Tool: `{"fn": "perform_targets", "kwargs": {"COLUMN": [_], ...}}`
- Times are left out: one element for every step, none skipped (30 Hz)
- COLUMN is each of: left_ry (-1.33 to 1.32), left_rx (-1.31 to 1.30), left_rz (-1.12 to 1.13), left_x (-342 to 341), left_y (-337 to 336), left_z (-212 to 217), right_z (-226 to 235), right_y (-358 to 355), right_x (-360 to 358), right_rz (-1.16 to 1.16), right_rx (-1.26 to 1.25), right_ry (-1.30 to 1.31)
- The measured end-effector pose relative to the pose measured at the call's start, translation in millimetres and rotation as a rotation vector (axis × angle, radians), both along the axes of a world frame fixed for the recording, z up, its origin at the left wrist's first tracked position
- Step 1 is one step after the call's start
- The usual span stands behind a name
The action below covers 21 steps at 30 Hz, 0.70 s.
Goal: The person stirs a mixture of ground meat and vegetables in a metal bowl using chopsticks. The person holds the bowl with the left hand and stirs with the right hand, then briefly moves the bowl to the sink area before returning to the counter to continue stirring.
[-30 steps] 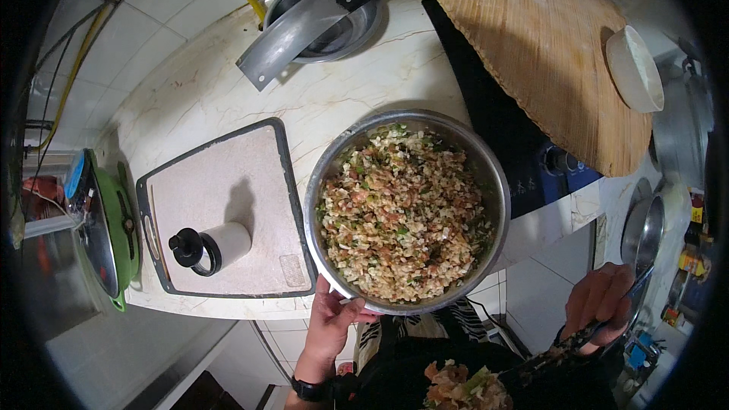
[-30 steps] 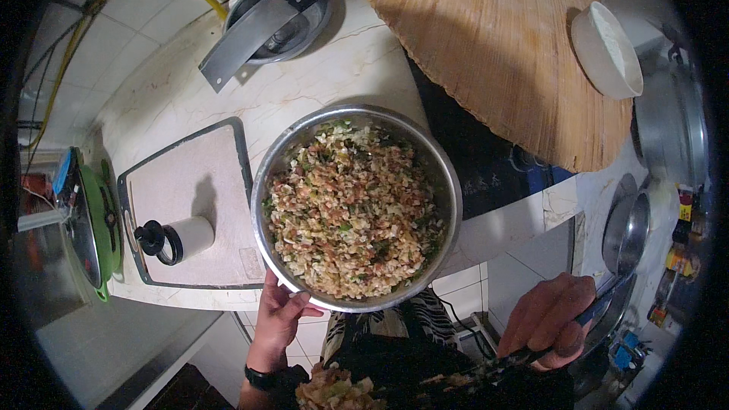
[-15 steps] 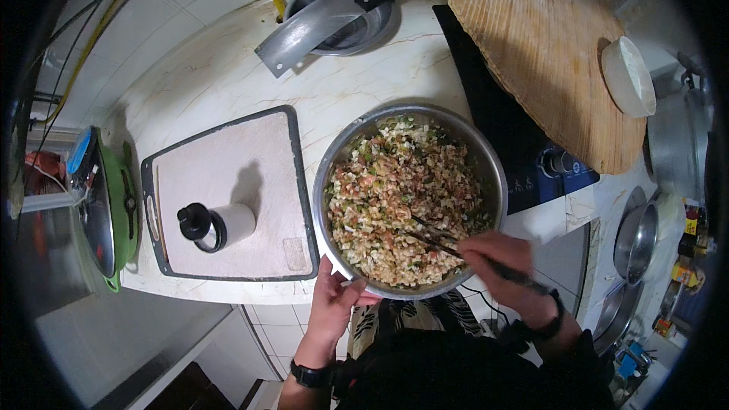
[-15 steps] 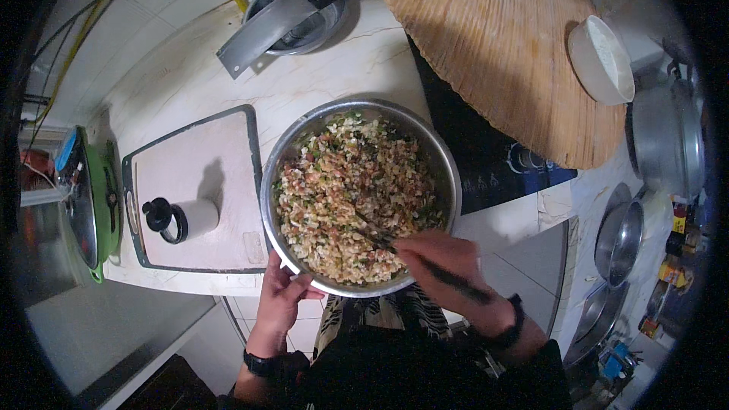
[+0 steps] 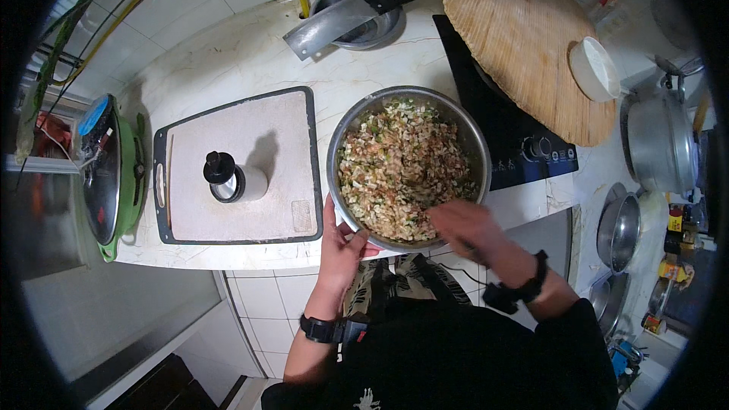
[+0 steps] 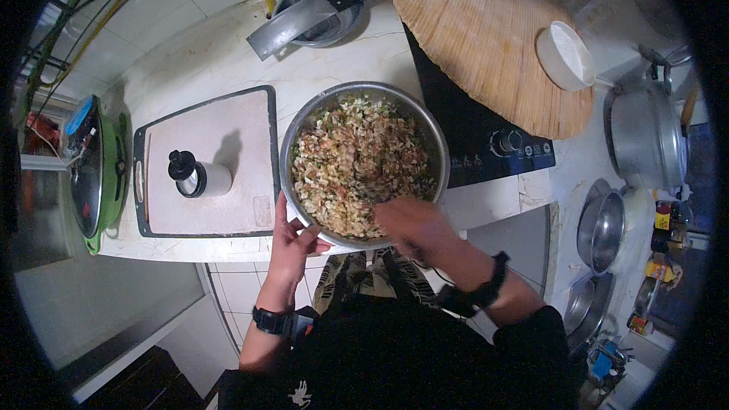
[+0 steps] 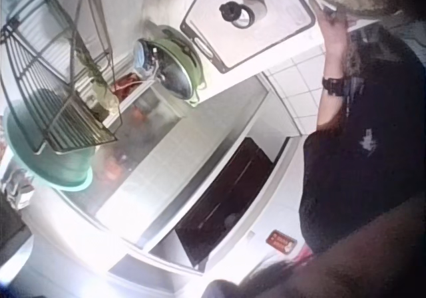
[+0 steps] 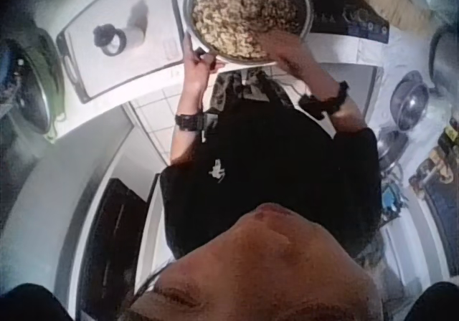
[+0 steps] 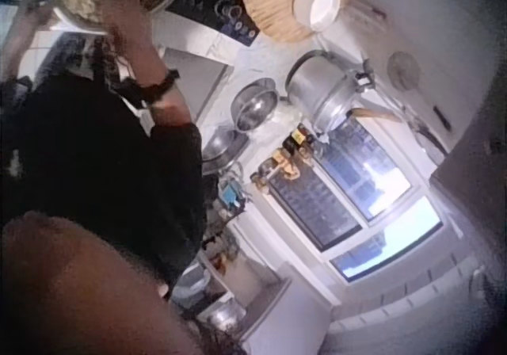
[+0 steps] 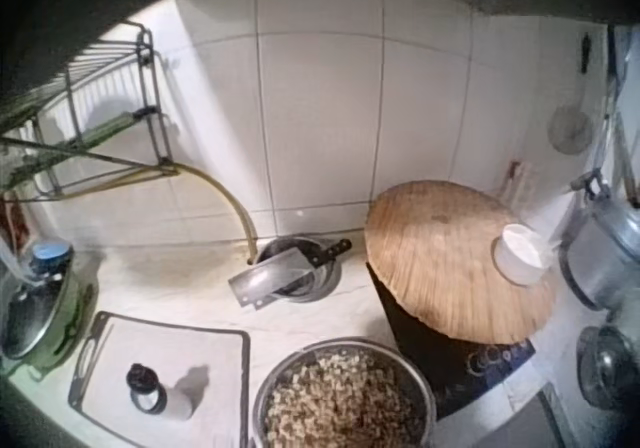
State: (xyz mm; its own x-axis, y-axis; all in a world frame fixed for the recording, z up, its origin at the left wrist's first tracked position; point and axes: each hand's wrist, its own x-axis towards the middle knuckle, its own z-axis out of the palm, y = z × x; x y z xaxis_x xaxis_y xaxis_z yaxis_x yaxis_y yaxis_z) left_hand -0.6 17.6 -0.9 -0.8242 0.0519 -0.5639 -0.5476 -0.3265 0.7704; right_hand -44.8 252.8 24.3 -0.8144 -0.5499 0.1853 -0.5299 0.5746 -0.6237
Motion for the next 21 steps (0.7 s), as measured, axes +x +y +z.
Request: {"fn": "perform_targets", "kwargs": {"left_ry": [-0.011, -0.007, -0.008, -0.002, 0.005, -0.011, -0.016, 0.002, -0.022, -0.016, -0.002, 0.009, 0.001, -0.002, -0.011, -0.005, -0.014, -0.026, -0.030, -0.049, -0.039], "left_rx": [-0.012, -0.024, -0.041, -0.064, -0.037, -0.037, -0.029, -0.013, -0.016, -0.023, -0.024, -0.023, -0.037, -0.020, -0.017, -0.015, -0.022, -0.018, -0.010, 0.003, 0.012], "left_rz": [-0.011, -0.014, -0.018, -0.023, -0.014, -0.015, -0.014, -0.008, -0.002, -0.011, -0.016, -0.014, -0.012, -0.011, -0.014, -0.013, -0.019, -0.020, -0.017, -0.024, -0.028], "left_x": [0, 1, 1, 1, 2, 2, 2, 2, 2, 1, 1, 1, 1, 2, 1, 1, 0, 0, -1, -1, -3], "left_y": [-1, -1, -1, -1, -1, -1, -1, -2, -2, -2, -2, -2, -2, -2, -2, -2, -2, -3, -4, -4, -4], "left_z": [0, -1, -2, -2, -3, -4, -4, -5, -5, -6, -7, -7, -7, -7, -6, -5, -5, -4, -3, -2, -2], "right_z": [1, 1, 1, 2, 2, 2, 0, -2, -4, -5, -6, -7, -5, -6, -8, -10, -12, -13, -15, -16, -18], "right_y": [5, 8, 8, 6, 3, 0, -3, -5, -6, -3, 4, 8, 8, 6, 2, -2, -5, -7, -8, -6, -2], "right_x": [0, -2, -5, -9, -13, -16, -15, -12, -10, -9, -8, -8, -12, -16, -21, -23, -22, -21, -19, -15, -11], "right_rz": [-0.096, -0.145, -0.302, -0.240, -0.187, -0.199, -0.090, -0.040, 0.052, -0.022, -0.042, -0.045, -0.155, -0.180, -0.211, -0.280, -0.152, -0.070, 0.032, 0.009, 0.019], "right_rx": [-0.080, -0.177, -0.216, -0.192, -0.196, -0.211, -0.194, -0.161, -0.087, -0.119, -0.130, -0.162, -0.238, -0.286, -0.359, -0.443, -0.362, -0.266, -0.121, -0.173, -0.195], "right_ry": [-0.004, 0.022, -0.022, -0.036, -0.025, -0.017, 0.050, 0.096, 0.116, 0.083, 0.050, 0.036, -0.014, -0.016, 0.005, 0.006, 0.062, 0.077, 0.046, 0.072, 0.084]}}
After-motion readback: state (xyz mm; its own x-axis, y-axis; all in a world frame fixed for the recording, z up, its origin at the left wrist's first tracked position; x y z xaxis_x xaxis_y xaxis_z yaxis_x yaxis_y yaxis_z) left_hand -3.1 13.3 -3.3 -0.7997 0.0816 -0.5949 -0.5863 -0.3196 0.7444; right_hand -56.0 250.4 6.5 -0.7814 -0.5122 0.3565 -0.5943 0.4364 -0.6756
